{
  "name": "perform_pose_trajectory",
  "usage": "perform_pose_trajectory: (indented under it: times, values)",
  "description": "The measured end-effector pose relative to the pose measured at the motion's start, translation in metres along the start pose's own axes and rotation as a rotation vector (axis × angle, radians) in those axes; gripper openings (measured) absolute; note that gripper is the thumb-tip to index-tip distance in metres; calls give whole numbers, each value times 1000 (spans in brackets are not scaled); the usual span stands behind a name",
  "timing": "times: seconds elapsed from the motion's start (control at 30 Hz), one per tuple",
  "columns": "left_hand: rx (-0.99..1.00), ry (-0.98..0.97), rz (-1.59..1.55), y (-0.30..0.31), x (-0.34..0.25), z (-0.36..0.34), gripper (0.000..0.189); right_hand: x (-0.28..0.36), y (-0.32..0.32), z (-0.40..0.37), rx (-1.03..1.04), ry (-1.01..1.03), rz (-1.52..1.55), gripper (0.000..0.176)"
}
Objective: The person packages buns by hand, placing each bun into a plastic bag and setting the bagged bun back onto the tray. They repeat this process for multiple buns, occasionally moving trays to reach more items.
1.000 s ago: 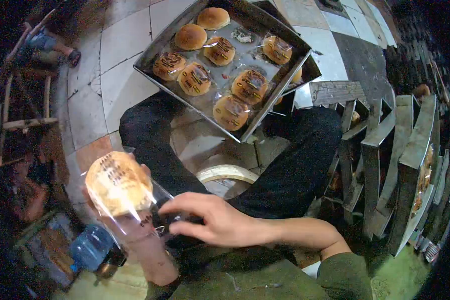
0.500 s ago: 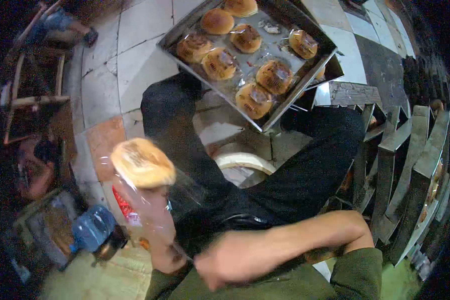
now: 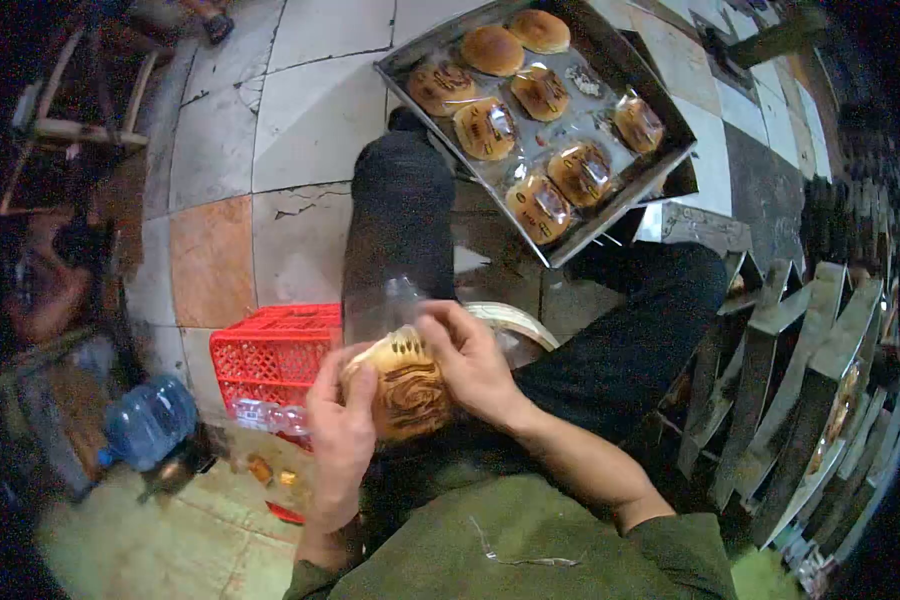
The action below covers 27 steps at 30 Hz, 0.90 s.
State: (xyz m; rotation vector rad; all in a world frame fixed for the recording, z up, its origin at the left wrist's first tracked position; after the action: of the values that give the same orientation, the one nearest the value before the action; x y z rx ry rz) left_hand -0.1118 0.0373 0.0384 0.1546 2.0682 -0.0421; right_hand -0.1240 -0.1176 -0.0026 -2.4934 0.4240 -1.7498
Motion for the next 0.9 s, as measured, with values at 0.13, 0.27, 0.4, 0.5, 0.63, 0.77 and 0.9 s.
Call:
perform_pose_trajectory:
  times: [0.13, 0.27, 0.4, 0.5, 0.63, 0.77, 0.9]
  values:
    - [-262, -127, 463, 7, 8, 17, 15, -4, -5, -1, -350, 266, -188, 15]
    - [-252, -160, 206, -13, -8, 47, 14, 11, -1, 12, -167, 188, -491, 12]
    - [-166, -971, -90, -20, -51, 11, 18, 59, 3, -14, -356, 520, -561, 11]
    - [-114, -1019, -32, -11, -34, 17, 20, 46, 6, -18, -318, 393, -522, 16]
    - [-33, -660, 95, -3, -31, 8, 33, 50, 32, -33, -339, 451, -771, 28]
    - [40, -543, 61, -7, -44, 1, 30, 70, 4, -31, -206, 518, -503, 21]
    - [-13, -359, -484, -8, -45, 0, 19, 73, 1, -41, -287, 472, -75, 17]
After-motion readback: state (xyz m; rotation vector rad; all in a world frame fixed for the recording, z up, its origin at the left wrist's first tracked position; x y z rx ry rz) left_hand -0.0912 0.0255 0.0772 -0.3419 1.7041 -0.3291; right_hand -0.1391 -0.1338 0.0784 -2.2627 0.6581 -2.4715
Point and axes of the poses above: each hand's wrist, its own z-axis towards the middle knuckle, its own y-axis out of the back of the hand, x = y × z, the point moved 2 cm from there along z, towards the middle knuckle, and after that the axes turned 7 degrees about y, right-handed, at the moved point
